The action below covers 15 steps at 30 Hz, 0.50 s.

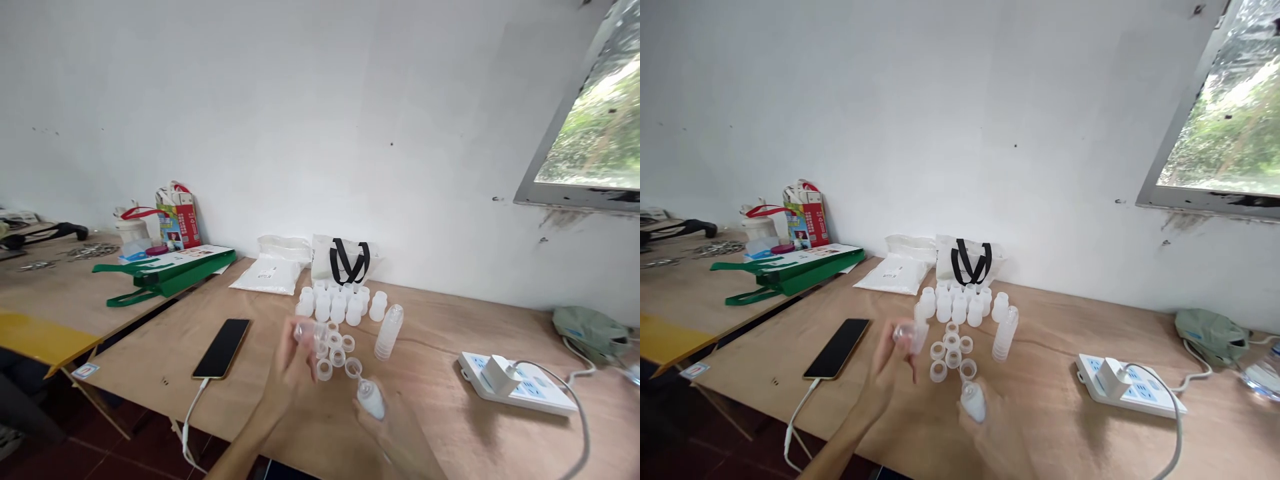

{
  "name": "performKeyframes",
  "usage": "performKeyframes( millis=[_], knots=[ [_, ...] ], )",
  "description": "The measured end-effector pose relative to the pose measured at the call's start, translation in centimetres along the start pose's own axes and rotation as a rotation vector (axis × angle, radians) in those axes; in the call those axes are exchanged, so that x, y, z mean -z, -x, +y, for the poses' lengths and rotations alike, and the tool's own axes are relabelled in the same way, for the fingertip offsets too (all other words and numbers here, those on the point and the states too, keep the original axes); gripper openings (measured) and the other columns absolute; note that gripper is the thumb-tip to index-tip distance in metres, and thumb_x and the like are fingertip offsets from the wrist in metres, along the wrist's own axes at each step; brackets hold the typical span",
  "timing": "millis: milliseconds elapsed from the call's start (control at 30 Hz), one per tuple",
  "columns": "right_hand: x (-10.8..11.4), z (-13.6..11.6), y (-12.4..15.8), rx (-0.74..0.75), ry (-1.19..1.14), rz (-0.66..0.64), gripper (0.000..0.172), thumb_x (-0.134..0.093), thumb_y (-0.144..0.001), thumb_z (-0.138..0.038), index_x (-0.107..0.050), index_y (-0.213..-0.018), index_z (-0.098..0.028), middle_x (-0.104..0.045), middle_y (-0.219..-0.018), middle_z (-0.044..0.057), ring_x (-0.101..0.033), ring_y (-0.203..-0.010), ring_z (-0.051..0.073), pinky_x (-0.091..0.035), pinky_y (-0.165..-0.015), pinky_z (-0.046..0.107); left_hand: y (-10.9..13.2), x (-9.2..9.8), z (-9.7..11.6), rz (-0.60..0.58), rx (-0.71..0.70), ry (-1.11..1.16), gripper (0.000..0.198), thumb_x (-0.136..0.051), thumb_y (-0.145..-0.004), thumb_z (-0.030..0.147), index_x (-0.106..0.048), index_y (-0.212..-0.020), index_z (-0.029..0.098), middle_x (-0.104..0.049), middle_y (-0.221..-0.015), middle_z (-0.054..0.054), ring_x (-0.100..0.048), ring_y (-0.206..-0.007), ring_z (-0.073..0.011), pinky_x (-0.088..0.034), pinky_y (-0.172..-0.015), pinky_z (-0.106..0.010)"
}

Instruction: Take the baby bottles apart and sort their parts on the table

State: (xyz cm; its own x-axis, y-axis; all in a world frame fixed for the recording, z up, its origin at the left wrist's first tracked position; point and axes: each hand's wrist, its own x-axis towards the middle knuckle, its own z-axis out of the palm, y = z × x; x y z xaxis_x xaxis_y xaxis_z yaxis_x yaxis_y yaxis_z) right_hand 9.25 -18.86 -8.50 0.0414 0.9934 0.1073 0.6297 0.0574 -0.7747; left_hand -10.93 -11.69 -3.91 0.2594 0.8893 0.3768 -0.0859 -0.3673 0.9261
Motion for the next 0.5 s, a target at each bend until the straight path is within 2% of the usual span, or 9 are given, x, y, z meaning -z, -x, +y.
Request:
performKeyframes(
  millis=[67,100,167,233,267,367,500],
  knots=[
    [0.8,0.1,-0.2,0.008,-0.033,0.041,0.021,-0.056,-0.087,-0.043,-0.060,-0.084,-0.023,-0.071,-0.079,0.001,-0.064,-0.071,0.020,-0.045,-0.063,0.028,-2.8,-0.4,0.9,0.030,-0.004,0.016,0.042,-0.050,-0.096,0.064,-0.051,-0.103,0.022,-0.050,-0.074,0.006,-0.048,-0.052,-0.0086,-0.044,-0.047,-0.019],
    [1.2,0.1,-0.2,0.008,-0.056,0.070,0.023,-0.056,-0.087,-0.045,-0.059,-0.083,-0.023,-0.070,-0.078,0.001,-0.064,-0.070,0.020,-0.045,-0.063,0.028,-4.2,-0.9,1.3,-0.027,0.013,0.004,0.041,-0.057,-0.092,0.063,-0.051,-0.096,0.022,-0.049,-0.077,0.006,-0.049,-0.052,-0.0076,-0.044,-0.046,-0.018],
    [2.0,0.2,-0.4,-0.006,-0.088,0.156,0.029,-0.057,-0.086,-0.052,-0.057,-0.079,-0.024,-0.066,-0.072,0.000,-0.061,-0.067,0.021,-0.045,-0.061,0.029,-6.8,-2.5,2.1,-0.155,0.042,-0.076,0.040,-0.057,-0.091,0.062,-0.050,-0.091,0.022,-0.050,-0.081,0.004,-0.051,-0.057,-0.0092,-0.044,-0.045,-0.018],
    [2.9,0.5,-0.4,-0.031,-0.106,0.228,0.035,-0.058,-0.084,-0.058,-0.055,-0.075,-0.024,-0.061,-0.065,-0.001,-0.058,-0.062,0.020,-0.043,-0.058,0.029,-9.2,-4.8,2.7,-0.261,0.036,-0.244,0.036,-0.055,-0.093,0.058,-0.051,-0.091,0.022,-0.056,-0.090,0.001,-0.056,-0.068,-0.0122,-0.046,-0.050,-0.019],
    [3.5,0.7,-0.4,-0.041,-0.108,0.245,0.037,-0.058,-0.083,-0.060,-0.054,-0.073,-0.024,-0.059,-0.062,-0.002,-0.057,-0.060,0.020,-0.043,-0.057,0.029,-10.3,-6.0,2.7,-0.272,0.001,-0.336,0.034,-0.053,-0.094,0.056,-0.052,-0.091,0.022,-0.056,-0.089,0.001,-0.057,-0.071,-0.0134,-0.047,-0.054,-0.021],
    [5.1,1.4,-0.3,-0.061,-0.101,0.274,0.042,-0.060,-0.082,-0.064,-0.053,-0.070,-0.024,-0.058,-0.060,-0.002,-0.056,-0.059,0.019,-0.042,-0.056,0.028,-12.9,-9.7,2.3,-0.287,-0.091,-0.655,0.028,-0.052,-0.096,0.051,-0.054,-0.095,0.023,-0.062,-0.089,0.000,-0.061,-0.080,-0.0180,-0.050,-0.073,-0.029],
    [7.0,2.1,0.1,-0.066,-0.090,0.366,0.045,-0.060,-0.082,-0.067,-0.056,-0.072,-0.024,-0.061,-0.063,-0.001,-0.058,-0.062,0.020,-0.044,-0.059,0.029,-14.4,-12.6,0.3,-0.357,-0.138,-0.842,0.026,-0.049,-0.097,0.045,-0.056,-0.109,0.023,-0.068,-0.113,-0.007,-0.065,-0.102,-0.0260,-0.050,-0.088,-0.037]
  ],
)
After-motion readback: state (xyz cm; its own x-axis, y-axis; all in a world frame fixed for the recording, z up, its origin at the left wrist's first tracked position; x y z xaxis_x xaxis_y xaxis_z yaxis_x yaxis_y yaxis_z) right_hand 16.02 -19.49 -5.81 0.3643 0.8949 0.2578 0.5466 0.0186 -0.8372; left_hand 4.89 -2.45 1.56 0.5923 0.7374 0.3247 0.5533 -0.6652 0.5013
